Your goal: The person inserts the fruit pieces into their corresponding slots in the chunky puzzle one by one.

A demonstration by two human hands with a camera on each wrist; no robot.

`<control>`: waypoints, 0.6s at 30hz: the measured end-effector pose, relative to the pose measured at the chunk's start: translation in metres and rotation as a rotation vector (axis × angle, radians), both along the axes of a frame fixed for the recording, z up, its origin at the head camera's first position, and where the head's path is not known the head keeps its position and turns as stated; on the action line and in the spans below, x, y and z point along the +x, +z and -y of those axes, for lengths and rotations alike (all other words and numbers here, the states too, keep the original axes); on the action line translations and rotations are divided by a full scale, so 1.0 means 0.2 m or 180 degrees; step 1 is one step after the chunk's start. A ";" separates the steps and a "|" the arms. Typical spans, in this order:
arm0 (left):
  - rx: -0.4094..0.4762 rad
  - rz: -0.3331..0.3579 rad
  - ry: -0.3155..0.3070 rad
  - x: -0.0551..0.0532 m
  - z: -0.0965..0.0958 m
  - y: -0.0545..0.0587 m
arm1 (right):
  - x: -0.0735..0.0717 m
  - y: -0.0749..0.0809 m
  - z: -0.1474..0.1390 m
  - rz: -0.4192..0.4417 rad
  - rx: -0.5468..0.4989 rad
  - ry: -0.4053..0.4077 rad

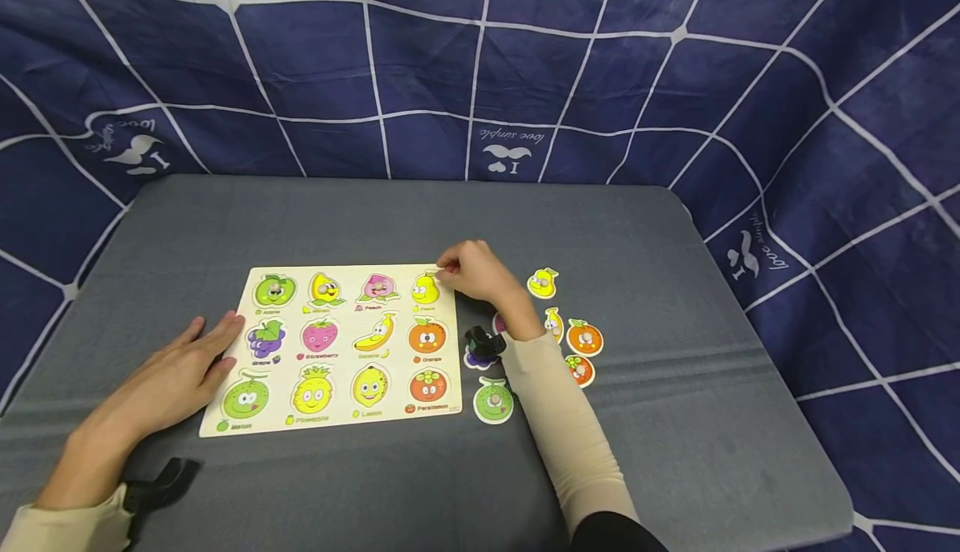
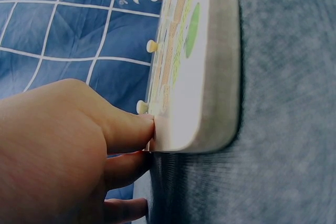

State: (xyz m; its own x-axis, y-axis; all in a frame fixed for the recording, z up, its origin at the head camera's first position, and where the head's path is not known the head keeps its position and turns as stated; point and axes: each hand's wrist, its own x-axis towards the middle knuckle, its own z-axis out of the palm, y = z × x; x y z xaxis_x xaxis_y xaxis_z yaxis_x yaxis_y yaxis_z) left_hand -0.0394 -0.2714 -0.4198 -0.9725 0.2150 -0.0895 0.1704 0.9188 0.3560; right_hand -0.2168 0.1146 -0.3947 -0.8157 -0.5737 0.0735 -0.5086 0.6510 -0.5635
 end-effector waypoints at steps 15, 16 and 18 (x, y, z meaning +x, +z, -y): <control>-0.0056 0.0035 0.0026 0.00 0.01 0.00 | -0.02 0.00 -0.19 -0.0074 -0.0109 -0.0238; -0.0047 0.0024 0.0019 0.00 0.01 -0.01 | -0.02 0.00 -0.21 -0.0083 -0.0118 -0.0260; -0.0036 -0.0032 -0.0011 0.00 0.01 0.00 | -0.02 0.00 -0.23 -0.0092 -0.0142 -0.0305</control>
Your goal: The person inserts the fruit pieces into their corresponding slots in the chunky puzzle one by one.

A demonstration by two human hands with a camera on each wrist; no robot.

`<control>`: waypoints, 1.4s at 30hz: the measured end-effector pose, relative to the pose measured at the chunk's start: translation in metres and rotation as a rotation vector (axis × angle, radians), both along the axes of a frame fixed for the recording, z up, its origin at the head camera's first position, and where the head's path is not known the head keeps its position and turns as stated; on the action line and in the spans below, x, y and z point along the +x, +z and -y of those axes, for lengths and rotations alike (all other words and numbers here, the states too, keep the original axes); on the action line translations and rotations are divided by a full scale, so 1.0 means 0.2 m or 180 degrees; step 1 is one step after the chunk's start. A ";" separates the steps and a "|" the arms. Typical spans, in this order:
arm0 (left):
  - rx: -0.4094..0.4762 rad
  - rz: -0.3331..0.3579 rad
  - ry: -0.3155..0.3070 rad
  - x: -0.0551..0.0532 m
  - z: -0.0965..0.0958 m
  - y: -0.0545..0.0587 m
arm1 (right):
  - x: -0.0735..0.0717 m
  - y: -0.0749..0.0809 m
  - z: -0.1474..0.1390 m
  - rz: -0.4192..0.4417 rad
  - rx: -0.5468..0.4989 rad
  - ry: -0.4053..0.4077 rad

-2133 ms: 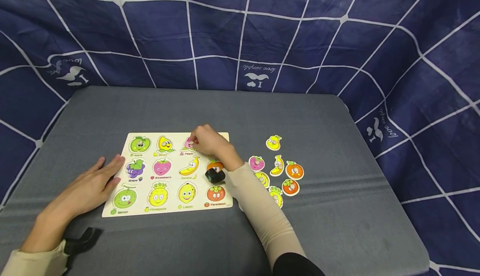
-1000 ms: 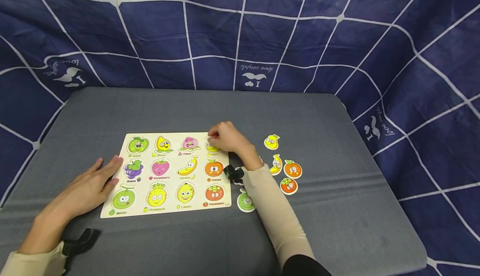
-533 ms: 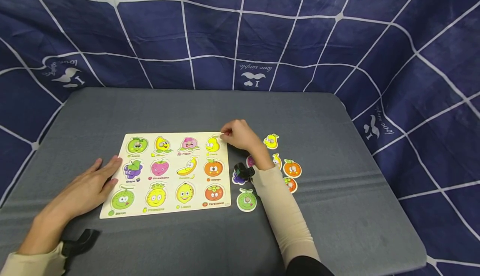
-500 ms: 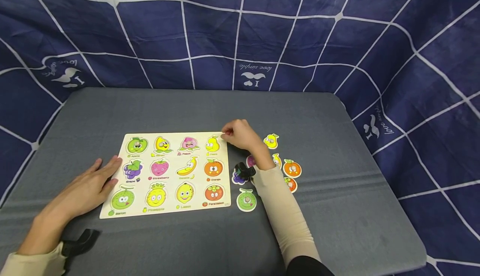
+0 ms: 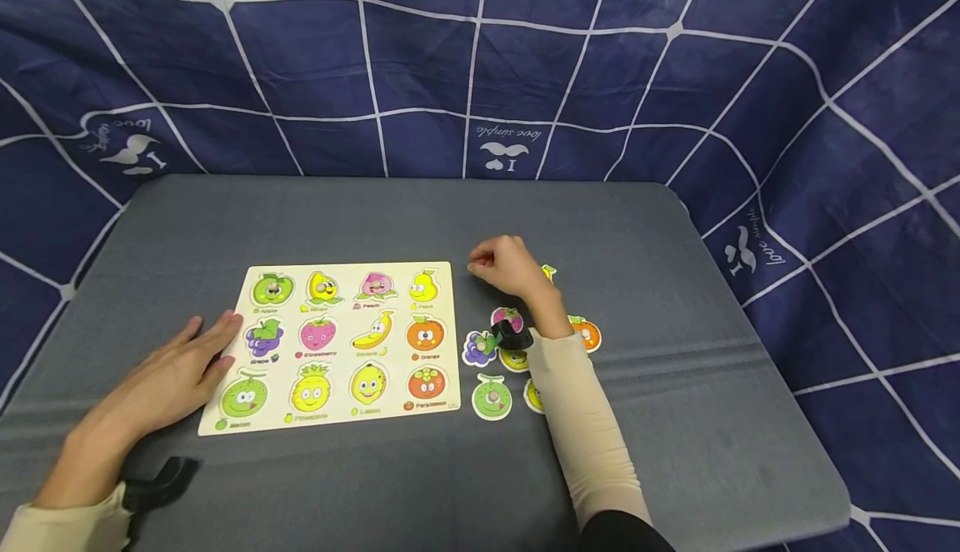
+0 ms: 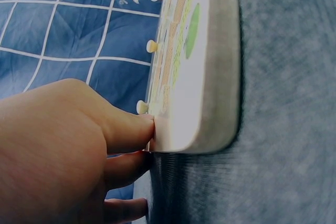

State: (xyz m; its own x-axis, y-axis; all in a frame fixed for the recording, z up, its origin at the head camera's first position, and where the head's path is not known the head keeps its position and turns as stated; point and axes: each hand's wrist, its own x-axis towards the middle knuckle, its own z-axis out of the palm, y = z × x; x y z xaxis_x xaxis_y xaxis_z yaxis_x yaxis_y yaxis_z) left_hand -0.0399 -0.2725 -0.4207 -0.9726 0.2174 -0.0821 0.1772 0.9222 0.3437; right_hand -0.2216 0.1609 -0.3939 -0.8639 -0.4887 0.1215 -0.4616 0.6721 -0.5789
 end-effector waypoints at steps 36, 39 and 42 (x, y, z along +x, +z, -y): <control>0.0111 -0.0043 -0.0034 0.00 0.01 -0.02 | 0.04 0.01 -0.34 0.0136 0.0063 -0.0565; 0.0106 -0.0047 -0.0030 0.00 0.01 -0.02 | 0.05 0.01 -0.37 0.0116 0.0057 -0.0615; 0.0094 -0.0035 -0.0022 0.00 0.01 -0.02 | 0.05 0.01 -0.39 0.0145 0.0075 -0.0670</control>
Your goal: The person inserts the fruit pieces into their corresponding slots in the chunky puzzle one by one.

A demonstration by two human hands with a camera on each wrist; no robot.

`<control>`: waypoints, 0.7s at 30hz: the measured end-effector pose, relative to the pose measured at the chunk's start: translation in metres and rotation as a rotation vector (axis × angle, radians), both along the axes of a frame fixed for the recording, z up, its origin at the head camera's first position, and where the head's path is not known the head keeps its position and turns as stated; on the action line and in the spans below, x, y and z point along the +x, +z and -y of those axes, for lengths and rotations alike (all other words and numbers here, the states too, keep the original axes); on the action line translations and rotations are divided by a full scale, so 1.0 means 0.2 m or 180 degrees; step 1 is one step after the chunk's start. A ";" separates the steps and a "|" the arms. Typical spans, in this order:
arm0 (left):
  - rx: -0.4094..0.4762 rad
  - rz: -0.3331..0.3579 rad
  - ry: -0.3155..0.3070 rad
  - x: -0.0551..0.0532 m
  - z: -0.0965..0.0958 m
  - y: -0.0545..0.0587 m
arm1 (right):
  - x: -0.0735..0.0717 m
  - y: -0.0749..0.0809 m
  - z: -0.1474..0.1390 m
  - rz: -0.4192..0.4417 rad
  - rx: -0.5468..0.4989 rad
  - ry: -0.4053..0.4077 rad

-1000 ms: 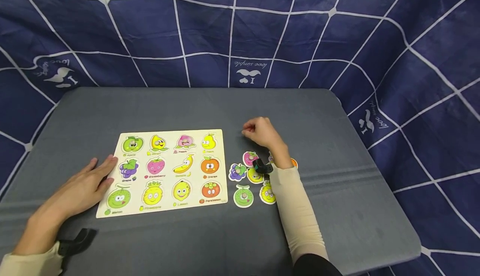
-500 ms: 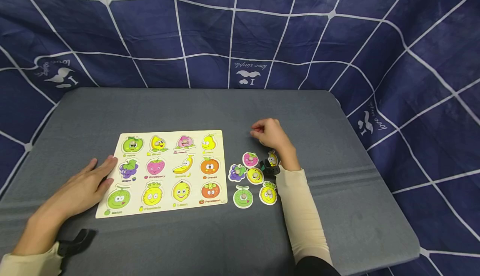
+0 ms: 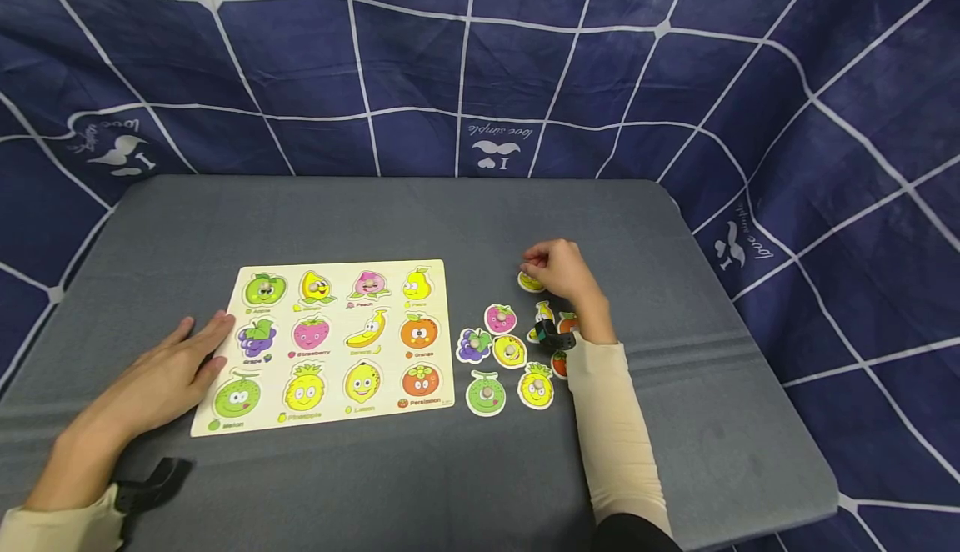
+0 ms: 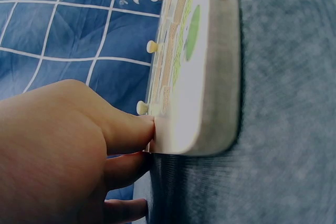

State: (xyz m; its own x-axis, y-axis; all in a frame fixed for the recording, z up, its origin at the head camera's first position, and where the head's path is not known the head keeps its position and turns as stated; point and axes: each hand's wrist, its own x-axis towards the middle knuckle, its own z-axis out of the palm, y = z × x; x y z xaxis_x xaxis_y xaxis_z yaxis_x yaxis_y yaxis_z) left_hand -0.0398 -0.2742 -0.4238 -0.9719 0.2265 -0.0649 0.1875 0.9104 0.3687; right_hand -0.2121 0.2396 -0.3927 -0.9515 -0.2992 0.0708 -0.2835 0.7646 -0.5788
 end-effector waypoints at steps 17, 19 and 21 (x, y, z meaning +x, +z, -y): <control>-0.0014 -0.0003 -0.0014 0.00 0.00 0.00 | 0.00 -0.05 -0.08 0.0161 0.0157 -0.0035; -0.0014 0.0002 -0.0015 0.00 0.00 0.00 | 0.00 -0.05 -0.08 0.0202 0.0155 -0.0040; -0.0010 0.0010 -0.0014 -0.01 0.00 0.00 | 0.00 -0.05 -0.08 0.0247 0.0151 -0.0048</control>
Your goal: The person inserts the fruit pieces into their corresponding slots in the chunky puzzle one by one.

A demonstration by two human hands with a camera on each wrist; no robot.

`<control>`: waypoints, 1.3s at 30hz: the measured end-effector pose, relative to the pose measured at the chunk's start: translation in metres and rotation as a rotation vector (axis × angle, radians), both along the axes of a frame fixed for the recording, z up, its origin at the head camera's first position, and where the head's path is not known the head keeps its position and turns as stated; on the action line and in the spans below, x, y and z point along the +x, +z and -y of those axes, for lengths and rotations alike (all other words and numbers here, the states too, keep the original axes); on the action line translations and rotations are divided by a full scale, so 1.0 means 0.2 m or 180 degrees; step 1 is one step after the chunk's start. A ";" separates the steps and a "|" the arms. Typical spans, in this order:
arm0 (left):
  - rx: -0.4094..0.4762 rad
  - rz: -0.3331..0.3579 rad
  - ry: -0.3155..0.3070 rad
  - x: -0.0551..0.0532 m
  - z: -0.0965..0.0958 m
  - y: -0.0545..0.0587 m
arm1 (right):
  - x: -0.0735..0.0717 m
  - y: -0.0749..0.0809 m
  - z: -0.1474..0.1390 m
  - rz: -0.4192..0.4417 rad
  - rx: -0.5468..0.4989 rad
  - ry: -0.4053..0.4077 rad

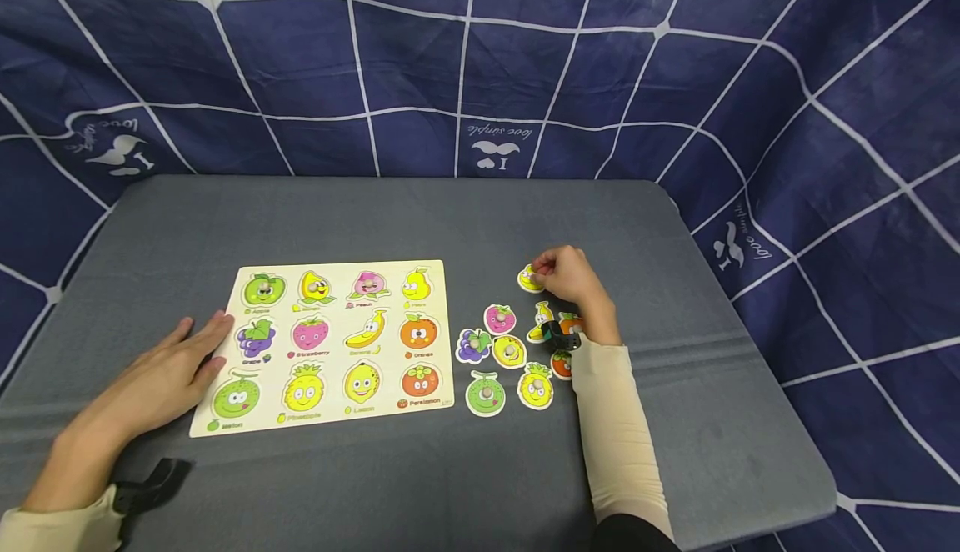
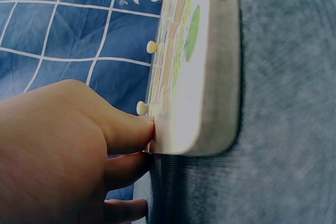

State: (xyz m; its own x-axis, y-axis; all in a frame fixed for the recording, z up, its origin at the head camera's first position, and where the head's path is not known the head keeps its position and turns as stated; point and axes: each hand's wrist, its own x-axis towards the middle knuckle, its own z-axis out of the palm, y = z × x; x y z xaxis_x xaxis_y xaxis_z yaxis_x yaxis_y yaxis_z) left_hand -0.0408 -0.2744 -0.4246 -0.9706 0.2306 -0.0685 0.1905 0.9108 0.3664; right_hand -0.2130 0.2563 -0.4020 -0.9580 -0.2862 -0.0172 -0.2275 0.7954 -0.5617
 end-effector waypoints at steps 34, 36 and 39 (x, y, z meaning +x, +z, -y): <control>-0.0046 -0.0011 0.0034 0.00 -0.01 0.00 | 0.00 0.00 0.01 0.0190 0.0092 0.0020; -0.0043 -0.0022 0.0033 0.00 -0.01 0.00 | 0.01 0.01 0.01 0.0171 0.0095 0.0025; -0.0035 -0.0034 0.0027 0.00 -0.01 0.00 | 0.01 0.01 0.02 0.0144 0.0082 0.0032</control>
